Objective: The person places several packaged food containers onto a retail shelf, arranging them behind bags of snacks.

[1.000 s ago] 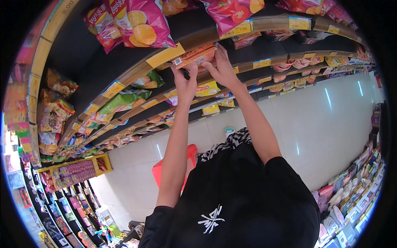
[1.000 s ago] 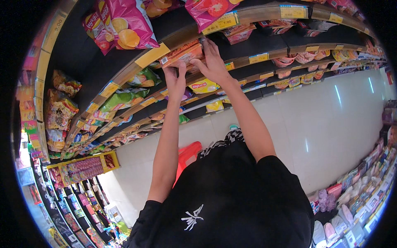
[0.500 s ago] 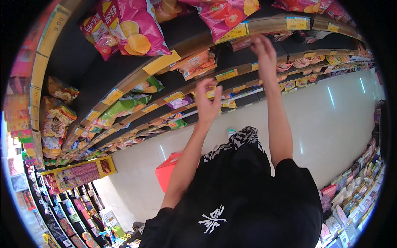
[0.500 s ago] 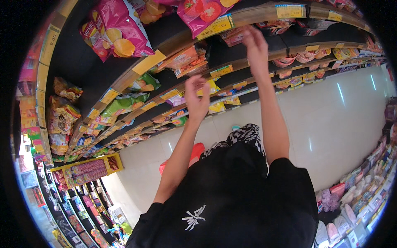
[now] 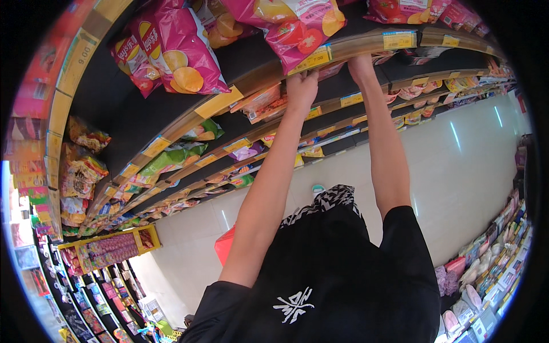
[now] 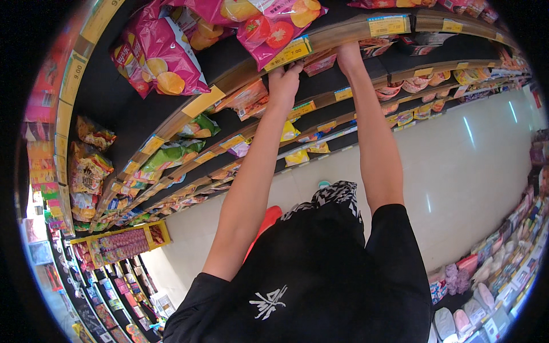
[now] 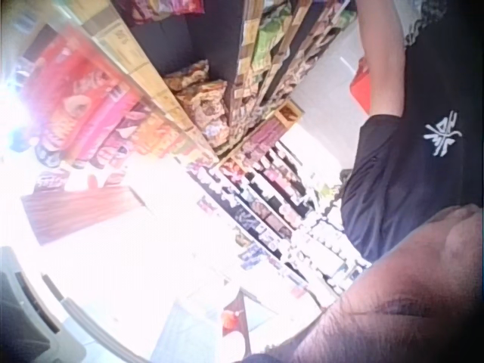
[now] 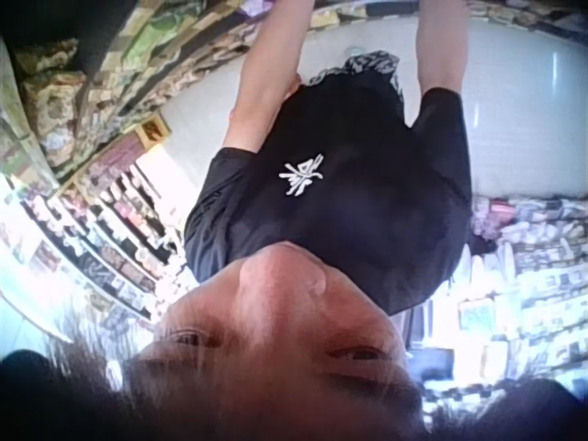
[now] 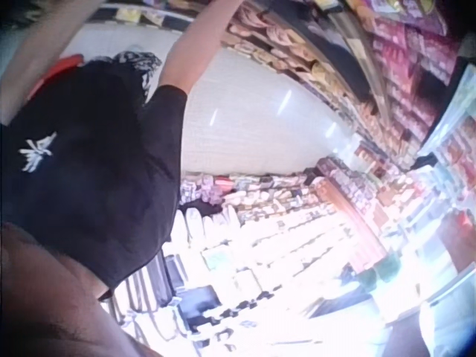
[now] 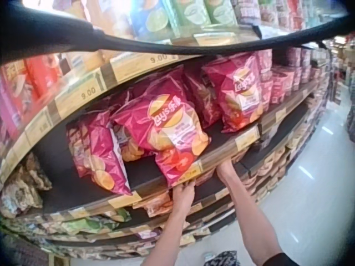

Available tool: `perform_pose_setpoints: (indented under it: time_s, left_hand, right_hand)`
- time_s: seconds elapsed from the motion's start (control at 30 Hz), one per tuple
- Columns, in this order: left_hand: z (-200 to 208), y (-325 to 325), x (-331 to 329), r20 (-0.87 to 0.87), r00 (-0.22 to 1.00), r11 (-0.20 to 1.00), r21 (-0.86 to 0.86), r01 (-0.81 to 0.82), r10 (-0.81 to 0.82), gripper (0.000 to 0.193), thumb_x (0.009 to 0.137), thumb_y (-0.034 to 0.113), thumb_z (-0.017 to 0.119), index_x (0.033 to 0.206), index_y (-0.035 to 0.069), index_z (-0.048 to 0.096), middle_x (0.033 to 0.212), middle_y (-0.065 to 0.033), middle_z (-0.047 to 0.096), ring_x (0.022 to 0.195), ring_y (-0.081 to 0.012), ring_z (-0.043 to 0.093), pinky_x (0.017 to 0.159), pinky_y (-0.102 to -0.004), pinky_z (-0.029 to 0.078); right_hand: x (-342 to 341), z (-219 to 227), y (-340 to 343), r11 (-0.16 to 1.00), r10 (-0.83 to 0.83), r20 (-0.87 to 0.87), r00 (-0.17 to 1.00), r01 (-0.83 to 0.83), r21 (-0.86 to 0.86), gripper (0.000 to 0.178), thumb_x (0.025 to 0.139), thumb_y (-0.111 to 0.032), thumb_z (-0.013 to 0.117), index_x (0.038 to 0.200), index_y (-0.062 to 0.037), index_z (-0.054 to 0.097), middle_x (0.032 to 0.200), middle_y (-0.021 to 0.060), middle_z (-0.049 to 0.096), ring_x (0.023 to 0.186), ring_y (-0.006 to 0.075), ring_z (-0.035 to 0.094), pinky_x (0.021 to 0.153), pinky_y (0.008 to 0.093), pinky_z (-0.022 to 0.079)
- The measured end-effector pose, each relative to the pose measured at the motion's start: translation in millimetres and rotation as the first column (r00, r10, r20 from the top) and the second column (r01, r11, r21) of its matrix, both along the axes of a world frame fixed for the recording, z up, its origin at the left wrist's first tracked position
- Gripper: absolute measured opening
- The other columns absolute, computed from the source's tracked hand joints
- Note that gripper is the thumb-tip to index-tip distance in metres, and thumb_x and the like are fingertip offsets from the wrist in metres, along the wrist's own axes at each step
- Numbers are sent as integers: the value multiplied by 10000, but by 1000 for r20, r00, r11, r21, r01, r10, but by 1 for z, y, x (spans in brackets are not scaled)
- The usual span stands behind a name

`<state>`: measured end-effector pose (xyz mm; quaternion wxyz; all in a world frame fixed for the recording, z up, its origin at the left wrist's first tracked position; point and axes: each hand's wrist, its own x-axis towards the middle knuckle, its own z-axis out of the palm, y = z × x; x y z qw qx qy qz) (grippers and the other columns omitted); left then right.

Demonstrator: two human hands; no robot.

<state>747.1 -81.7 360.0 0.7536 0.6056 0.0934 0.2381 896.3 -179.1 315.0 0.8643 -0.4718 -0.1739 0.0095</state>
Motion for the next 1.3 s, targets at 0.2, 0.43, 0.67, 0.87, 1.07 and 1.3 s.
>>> perform_pose_setpoints:
  time_s: [0.2, 0.43, 0.67, 0.87, 1.07, 1.3]
  left_hand:
    - [4, -20, -22, 111, 993, 997, -66, -31, 38, 718, 614, -122, 465, 1295, 35, 297, 1335, -99, 329, 1264, -218, 299, 1059, -351, 229]
    - [0, -44, -59, 165, 985, 998, -37, 58, -52, 904, 605, -147, 448, 1385, 115, 76, 1355, -107, 245, 1278, -210, 260, 1074, -390, 213]
    - [-29, -40, -148, -16, 975, 962, -169, 215, -221, 857, 668, -126, 511, 1390, 92, 102, 1359, -107, 242, 1282, -230, 261, 1057, -399, 289]
    - [-98, -32, -231, -224, 950, 920, -372, 125, -219, 801, 662, -108, 493, 1385, 57, 189, 1372, -90, 309, 1265, -209, 315, 1008, -360, 321]
    - [-178, 17, -322, -473, 862, 868, -490, -86, -182, 691, 726, -49, 499, 1355, 37, 227, 1279, -101, 435, 1178, -203, 424, 987, -339, 348]
    - [-255, 58, -451, -646, 737, 687, -445, -574, 198, 627, 751, 87, 596, 1285, -28, 286, 1103, -134, 542, 992, -195, 526, 854, -269, 419]
  right_hand:
    - [-44, 20, -10, 997, -66, -68, 995, 63, -47, 399, 905, -173, 476, 1247, 22, 408, 1203, 80, 486, 1063, 162, 456, 918, 285, 351]
    - [-102, 45, -65, 990, 52, -168, 984, -28, 140, 475, 851, -24, 457, 1315, 30, 369, 1291, 125, 436, 1146, 181, 445, 967, 291, 342]
    - [-184, 21, -116, 980, 114, -224, 968, -147, -136, 604, 755, 61, 549, 1328, 17, 362, 1242, 110, 477, 1131, 187, 457, 980, 301, 340]
    - [-248, -36, -125, 781, 218, -365, 905, -385, -491, 729, 667, 74, 614, 1337, 22, 332, 1152, 99, 522, 1087, 180, 479, 918, 305, 392]
    - [-295, -107, -50, 398, 365, -622, 693, -720, -569, 766, 600, 77, 604, 1315, -6, 340, 1014, 98, 541, 943, 198, 520, 823, 302, 440]
    - [-376, -185, 78, -53, 455, -769, 449, -848, -527, 567, 626, 85, 489, 1179, 10, 390, 988, 110, 581, 939, 200, 557, 808, 272, 429]
